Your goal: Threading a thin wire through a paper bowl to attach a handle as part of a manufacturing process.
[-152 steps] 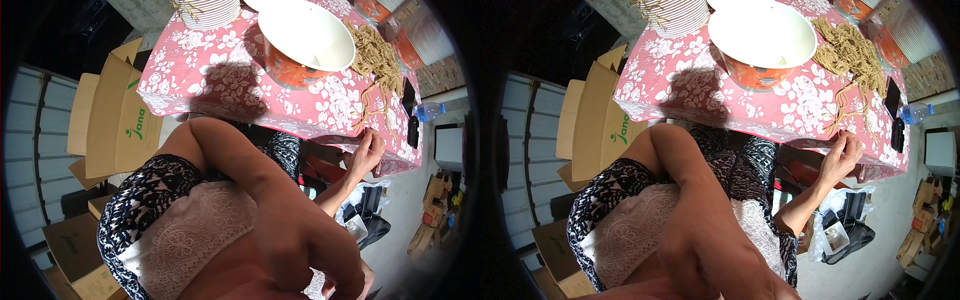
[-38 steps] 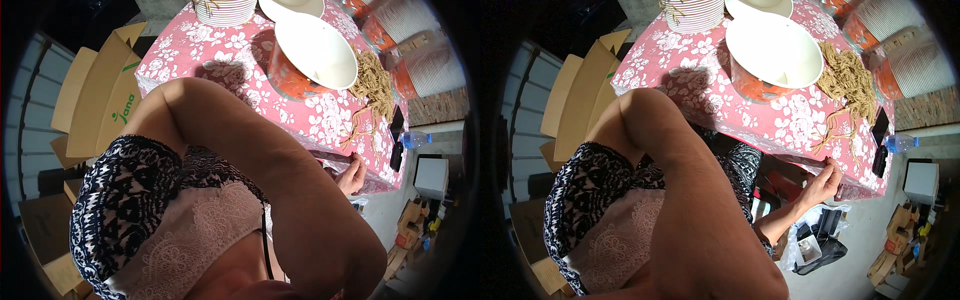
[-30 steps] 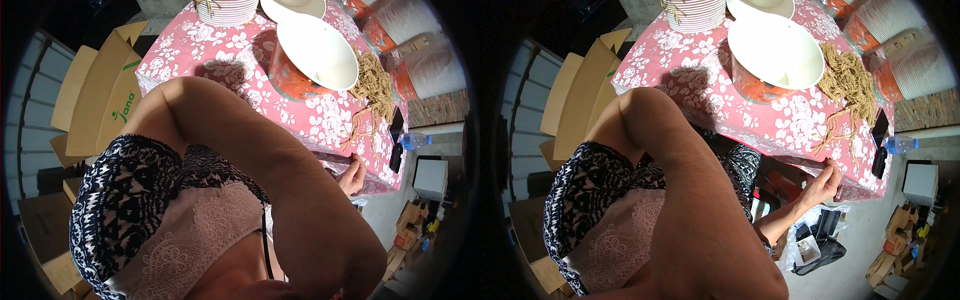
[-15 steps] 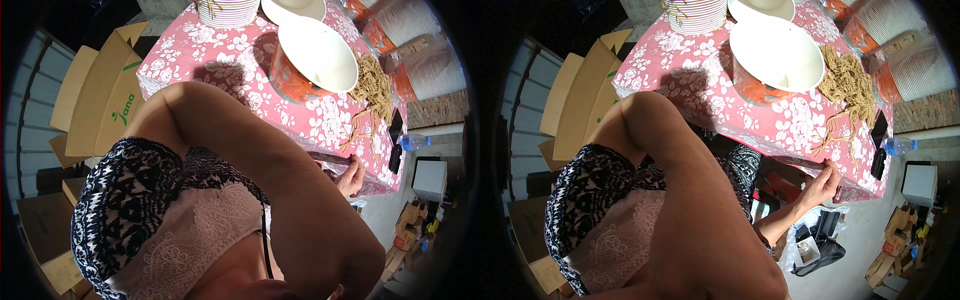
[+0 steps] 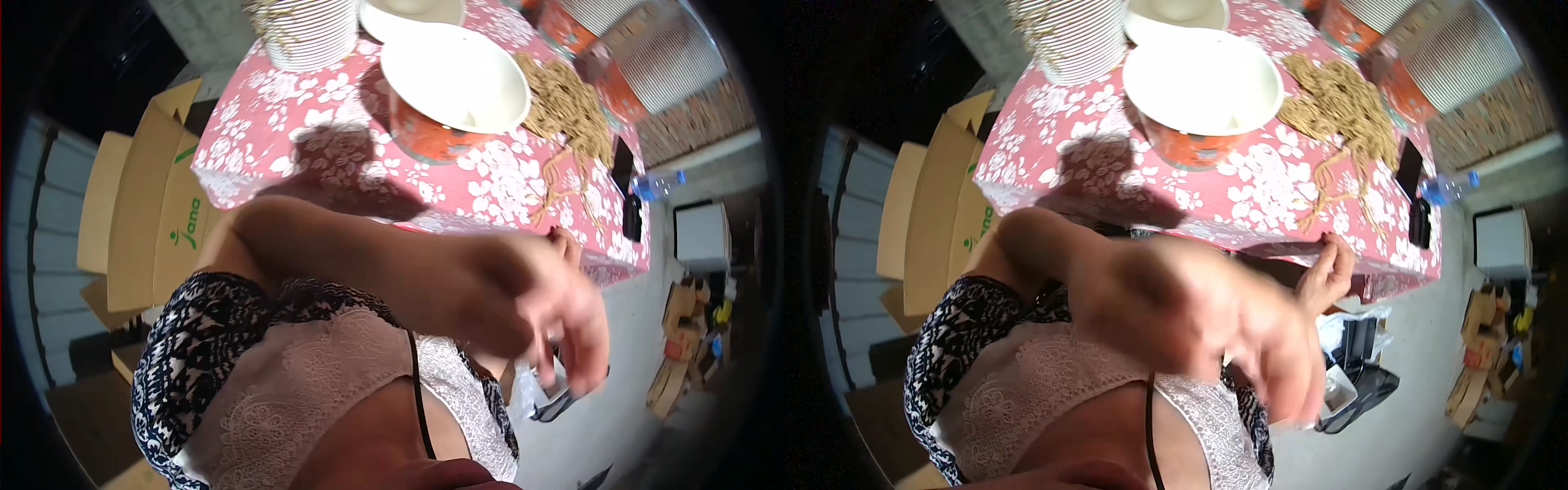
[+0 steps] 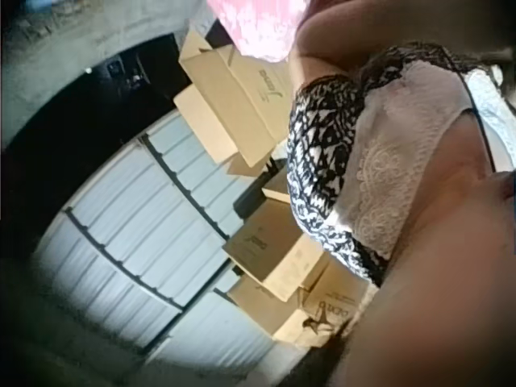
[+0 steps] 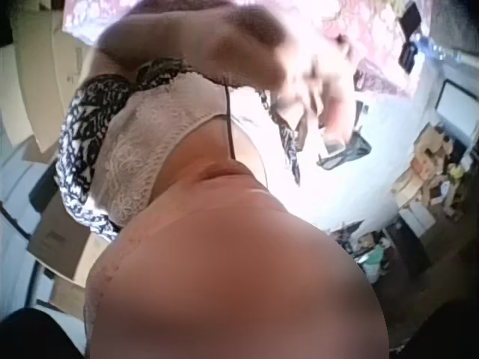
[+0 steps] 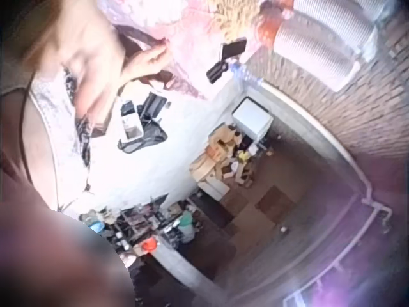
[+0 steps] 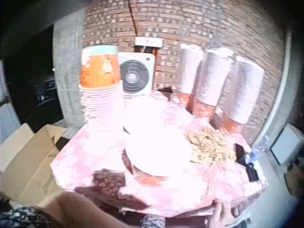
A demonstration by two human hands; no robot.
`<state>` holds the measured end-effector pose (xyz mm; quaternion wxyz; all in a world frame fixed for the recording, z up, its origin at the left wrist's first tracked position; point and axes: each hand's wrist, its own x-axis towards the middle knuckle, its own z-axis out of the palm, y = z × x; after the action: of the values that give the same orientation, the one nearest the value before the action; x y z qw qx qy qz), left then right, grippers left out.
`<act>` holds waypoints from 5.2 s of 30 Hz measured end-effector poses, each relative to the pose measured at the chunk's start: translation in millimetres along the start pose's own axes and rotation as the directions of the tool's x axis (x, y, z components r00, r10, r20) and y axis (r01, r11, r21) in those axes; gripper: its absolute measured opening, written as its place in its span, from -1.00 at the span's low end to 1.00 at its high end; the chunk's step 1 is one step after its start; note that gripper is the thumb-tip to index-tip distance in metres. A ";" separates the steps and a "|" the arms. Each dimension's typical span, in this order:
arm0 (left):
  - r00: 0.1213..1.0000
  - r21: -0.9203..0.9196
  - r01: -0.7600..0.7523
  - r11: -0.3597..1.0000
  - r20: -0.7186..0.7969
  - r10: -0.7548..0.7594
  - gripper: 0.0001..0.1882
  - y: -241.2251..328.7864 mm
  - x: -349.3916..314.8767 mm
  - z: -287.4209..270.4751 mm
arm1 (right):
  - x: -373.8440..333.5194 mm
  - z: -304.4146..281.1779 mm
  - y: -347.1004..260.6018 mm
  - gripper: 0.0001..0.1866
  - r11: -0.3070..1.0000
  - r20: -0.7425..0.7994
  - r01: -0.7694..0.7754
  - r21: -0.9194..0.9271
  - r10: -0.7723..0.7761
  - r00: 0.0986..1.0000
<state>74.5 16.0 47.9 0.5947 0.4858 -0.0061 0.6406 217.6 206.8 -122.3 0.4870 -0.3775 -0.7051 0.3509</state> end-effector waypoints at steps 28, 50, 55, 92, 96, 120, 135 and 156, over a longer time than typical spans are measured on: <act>0.755 0.229 0.326 0.917 -0.647 -0.107 -0.71 -22.8 -48.0 -55.2 | 10.7 -22.9 13.1 -0.87 0.995 -0.166 0.071 -0.066 -0.081 0.983; 0.722 0.442 0.457 0.772 -0.691 -0.032 -0.91 -29.6 -51.8 -58.7 | -1.1 16.9 -8.9 -0.87 0.843 0.067 0.344 -0.414 -0.348 0.935; 0.753 0.500 0.457 0.736 -0.658 -0.020 -0.92 -32.0 -56.8 -60.9 | -1.7 20.0 -7.2 -0.90 0.863 0.005 0.317 -0.393 -0.342 0.940; 0.619 0.485 0.727 0.486 -0.770 -0.157 -0.88 41.3 -101.3 -28.1 | -66.5 54.3 -123.9 -0.88 0.851 0.417 0.239 0.468 -0.452 0.789; 0.532 0.437 0.788 0.433 -0.838 -0.122 -0.83 48.6 -104.4 -27.9 | -67.6 61.7 -125.1 -0.93 0.885 0.406 0.186 0.427 -0.372 0.835; 0.747 0.830 0.523 -0.195 -0.336 0.573 -0.76 79.7 -86.6 -48.9 | -68.5 83.8 -133.7 -0.95 0.695 0.389 -0.220 0.685 -0.094 0.916; 0.931 0.691 0.359 -0.628 -0.219 0.291 -0.86 48.6 -56.6 -63.0 | -48.7 74.7 -127.9 -0.90 0.772 0.207 -0.087 0.630 -0.060 0.976; 0.890 0.810 0.389 -0.438 -0.206 0.408 -0.86 75.7 -51.6 -45.4 | -41.3 98.0 -121.3 -0.80 0.851 0.122 0.080 0.519 -0.167 0.978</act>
<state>-20.8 -18.6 34.6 -0.1344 0.5846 0.6751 0.4295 111.1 101.3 -62.5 0.5319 -0.1586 -0.6470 0.5228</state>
